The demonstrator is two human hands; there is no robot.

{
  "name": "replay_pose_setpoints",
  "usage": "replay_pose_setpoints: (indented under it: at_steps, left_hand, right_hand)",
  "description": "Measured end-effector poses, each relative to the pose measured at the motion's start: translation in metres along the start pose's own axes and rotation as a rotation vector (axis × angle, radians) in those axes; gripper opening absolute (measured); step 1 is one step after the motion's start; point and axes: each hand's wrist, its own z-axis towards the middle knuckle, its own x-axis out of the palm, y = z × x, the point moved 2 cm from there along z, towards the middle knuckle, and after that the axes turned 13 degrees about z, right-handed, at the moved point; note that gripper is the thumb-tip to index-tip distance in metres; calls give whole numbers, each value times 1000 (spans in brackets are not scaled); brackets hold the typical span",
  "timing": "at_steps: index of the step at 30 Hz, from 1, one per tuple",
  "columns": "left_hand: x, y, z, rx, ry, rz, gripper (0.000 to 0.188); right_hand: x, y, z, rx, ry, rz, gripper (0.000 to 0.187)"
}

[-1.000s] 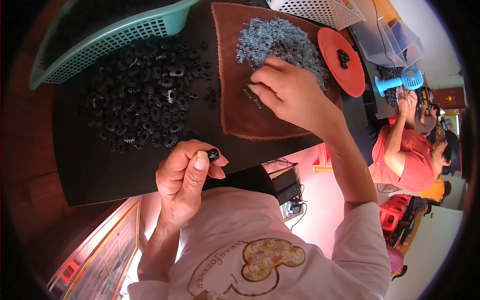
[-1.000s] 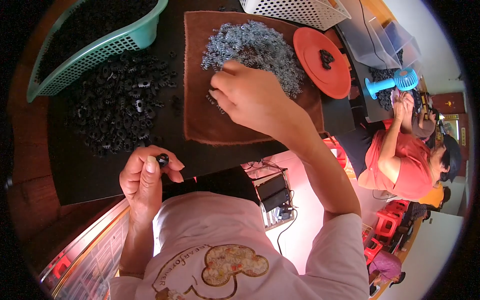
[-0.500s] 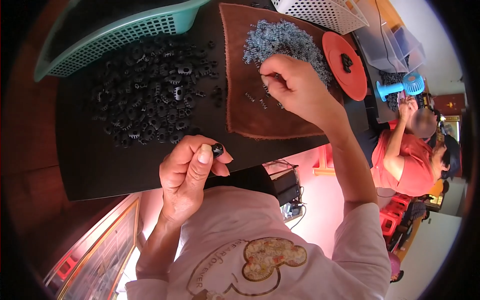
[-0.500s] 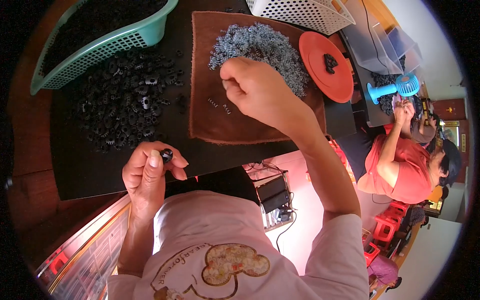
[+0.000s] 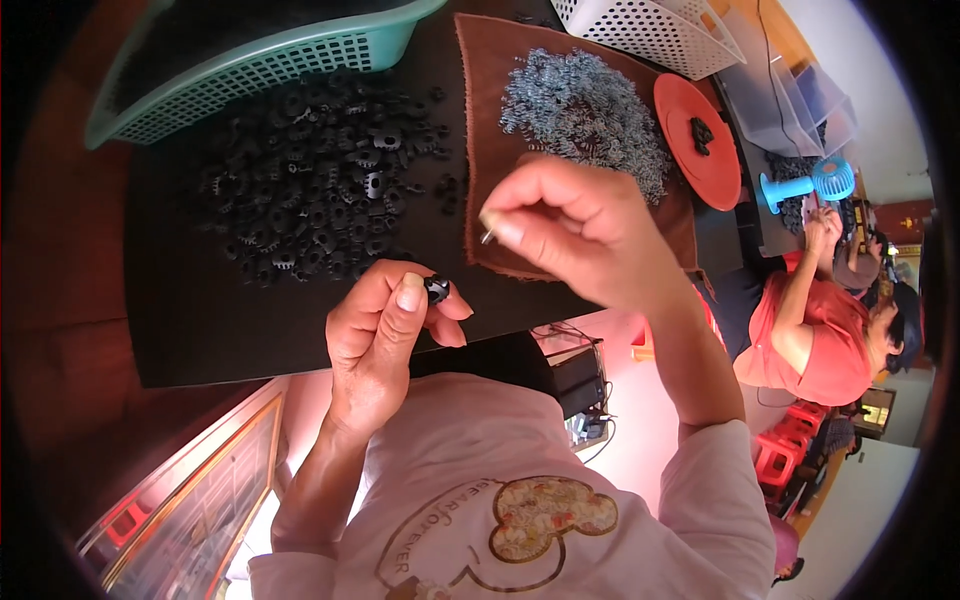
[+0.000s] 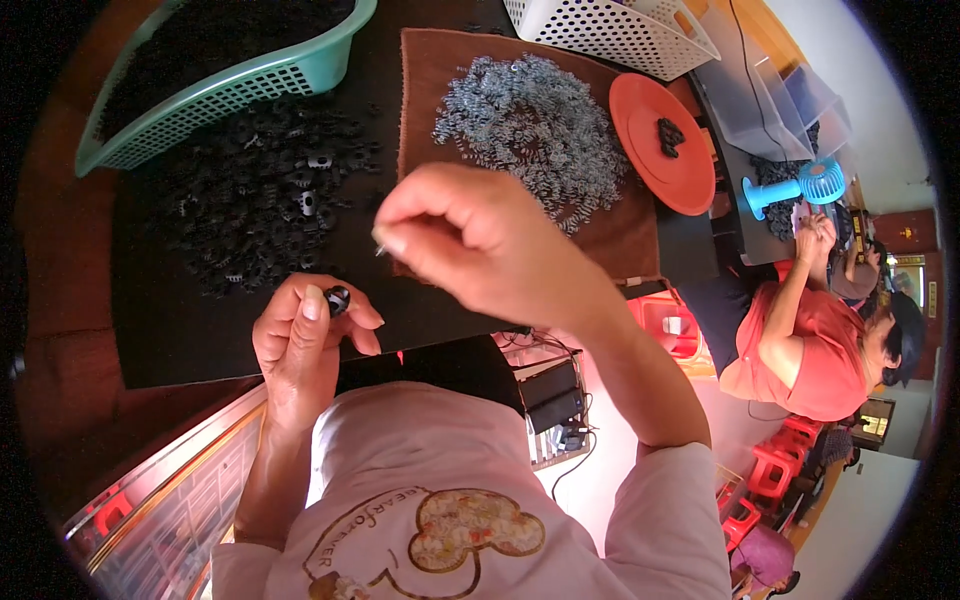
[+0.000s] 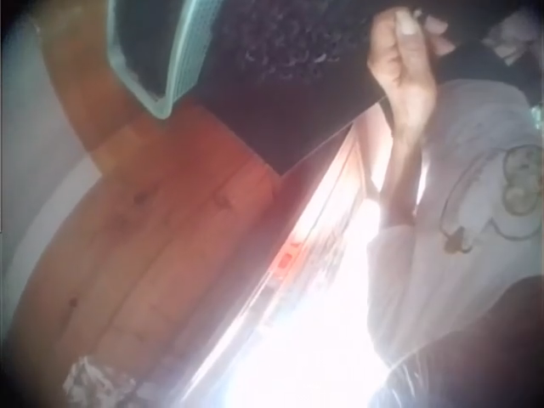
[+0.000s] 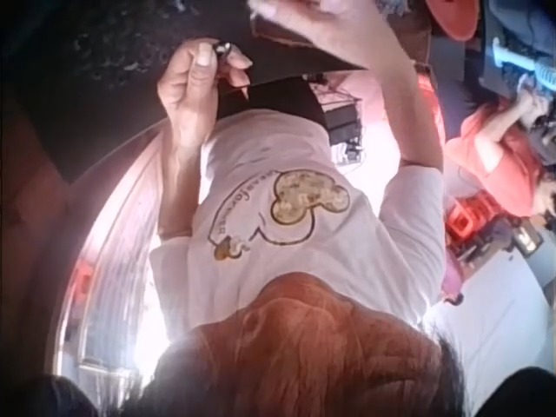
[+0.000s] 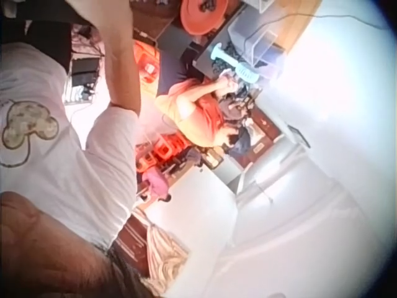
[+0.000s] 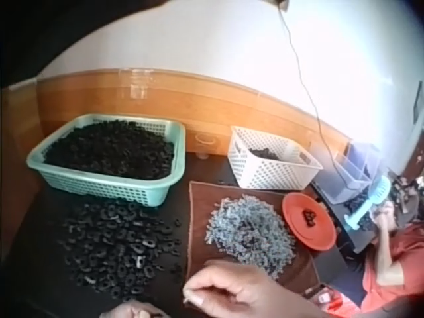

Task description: Assembling small metal springs into black plastic hair clips.

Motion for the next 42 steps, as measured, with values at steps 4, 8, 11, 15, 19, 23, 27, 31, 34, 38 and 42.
replay_pose_setpoints:
  at_steps: [4, 8, 11, 15, 19, 23, 27, 31, 34, 38, 42]
  left_hand:
    - [1, -2, 0, -13, 18, -42, 34]
    - [1, -1, 0, 5, 20, -65, 34]
    - [-1, 0, -1, -1, 13, -61, 34]
    - [-3, 3, 1, 28, 19, -64, 34]
    - [-2, 0, 1, 13, -4, -99, 35]
    - [-4, -2, 1, 20, 11, -74, 36]
    - [-3, -2, 4, 45, 19, -222, 31]
    - [-2, -5, 3, 39, -19, -280, 29]
    - [-5, -1, 3, 91, 18, -240, 29]
    - [-5, -2, 4, 82, 8, -227, 29]
    - [-7, -1, 3, -26, -9, -321, 31]
  right_hand:
    - [25, 8, 0, 56, 107, 262, 5]
    - [27, 3, -1, 96, 108, 250, 5]
    - [31, 4, -1, 4, 129, 161, 4]
    - [40, 3, -6, -290, 104, -103, 13]
    - [44, 0, -11, -358, 67, -110, 24]
    - [42, 4, -9, -284, 154, -101, 24]
    - [48, -4, -7, -281, 141, -52, 27]
    - [48, -6, -5, -325, 109, -54, 27]
    - [48, -4, -5, -420, 72, -181, 25]
    - [49, 0, -7, -365, 116, -242, 28]
    - [43, 9, -3, -471, 56, -272, 27]
